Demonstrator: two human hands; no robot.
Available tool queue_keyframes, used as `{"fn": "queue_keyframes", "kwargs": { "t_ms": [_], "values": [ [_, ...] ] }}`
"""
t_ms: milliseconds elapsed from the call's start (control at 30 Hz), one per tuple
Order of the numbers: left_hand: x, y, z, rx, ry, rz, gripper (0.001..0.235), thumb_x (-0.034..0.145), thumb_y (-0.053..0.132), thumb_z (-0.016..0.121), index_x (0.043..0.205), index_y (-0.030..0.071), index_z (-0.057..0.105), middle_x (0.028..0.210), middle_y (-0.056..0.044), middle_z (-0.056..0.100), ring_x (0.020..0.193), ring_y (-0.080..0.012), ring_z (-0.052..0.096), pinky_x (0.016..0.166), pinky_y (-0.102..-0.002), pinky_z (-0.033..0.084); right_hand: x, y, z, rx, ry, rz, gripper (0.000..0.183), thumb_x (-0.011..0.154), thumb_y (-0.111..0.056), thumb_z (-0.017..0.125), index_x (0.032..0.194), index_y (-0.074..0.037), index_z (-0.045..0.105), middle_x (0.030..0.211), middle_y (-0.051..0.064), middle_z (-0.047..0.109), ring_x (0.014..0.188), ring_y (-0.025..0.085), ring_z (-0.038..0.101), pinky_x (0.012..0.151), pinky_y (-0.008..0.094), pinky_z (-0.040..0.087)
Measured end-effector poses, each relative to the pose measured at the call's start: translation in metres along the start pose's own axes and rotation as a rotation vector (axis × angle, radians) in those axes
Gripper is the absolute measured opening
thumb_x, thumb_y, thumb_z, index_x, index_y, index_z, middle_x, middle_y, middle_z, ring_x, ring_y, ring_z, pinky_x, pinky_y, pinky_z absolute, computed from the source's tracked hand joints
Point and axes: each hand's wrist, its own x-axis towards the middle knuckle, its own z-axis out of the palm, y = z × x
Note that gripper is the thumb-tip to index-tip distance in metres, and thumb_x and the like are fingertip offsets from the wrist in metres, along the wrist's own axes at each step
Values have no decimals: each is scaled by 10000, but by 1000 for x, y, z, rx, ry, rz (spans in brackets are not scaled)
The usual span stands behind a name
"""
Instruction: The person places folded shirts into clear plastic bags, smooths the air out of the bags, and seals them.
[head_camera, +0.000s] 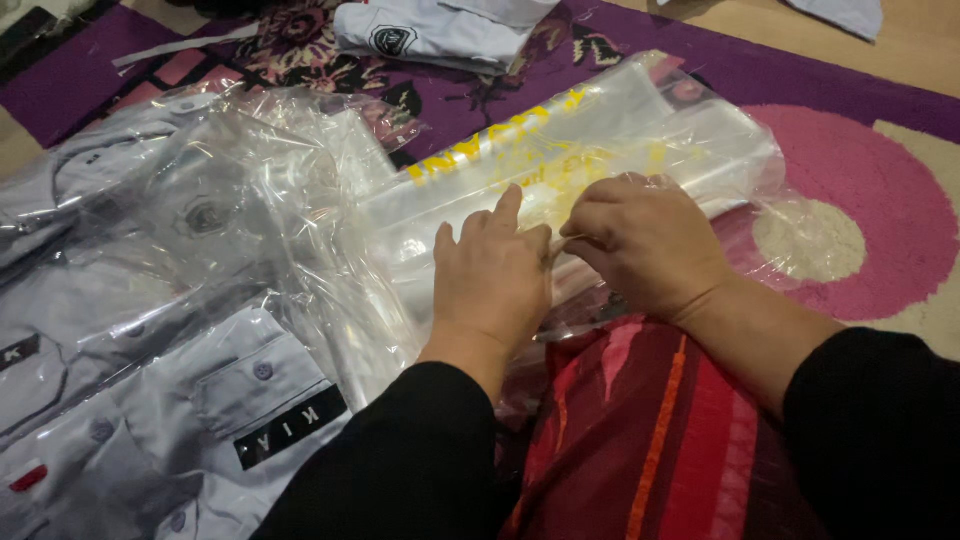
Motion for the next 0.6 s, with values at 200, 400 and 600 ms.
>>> {"fn": "queue_keyframes", "kwargs": {
  "t_ms": [200, 400, 600],
  "values": [
    [-8, 6, -23, 51, 93, 55, 519, 837, 580, 684, 1253, 272, 715, 1565, -94, 464, 1374, -396, 483, 1086, -738, 310, -2, -1, -4, 2, 134, 66, 125, 978, -471, 625, 993, -361, 682, 1109, -146, 696, 1091, 169, 679, 856, 371, 538],
    [-14, 7, -24, 130, 343, 46, 724, 595, 568, 874, 1252, 358, 652, 1563, -129, 429, 1425, -415, 371, 1057, -787, 261, -5, -12, -37, 148, 278, -60, 105, 1019, -225, 648, 1011, -127, 684, 1023, 53, 730, 932, 301, 674, 829, 443, 453],
    [-19, 13, -26, 60, 515, 146, 300, 874, 422, 694, 1131, 274, 740, 1562, -159, 473, 1484, -467, 318, 1170, -770, 89, -6, -18, -51, 199, 371, -83, 95, 966, -155, 771, 928, -87, 716, 953, 87, 704, 825, 301, 657, 727, 434, 502]
  ]
}}
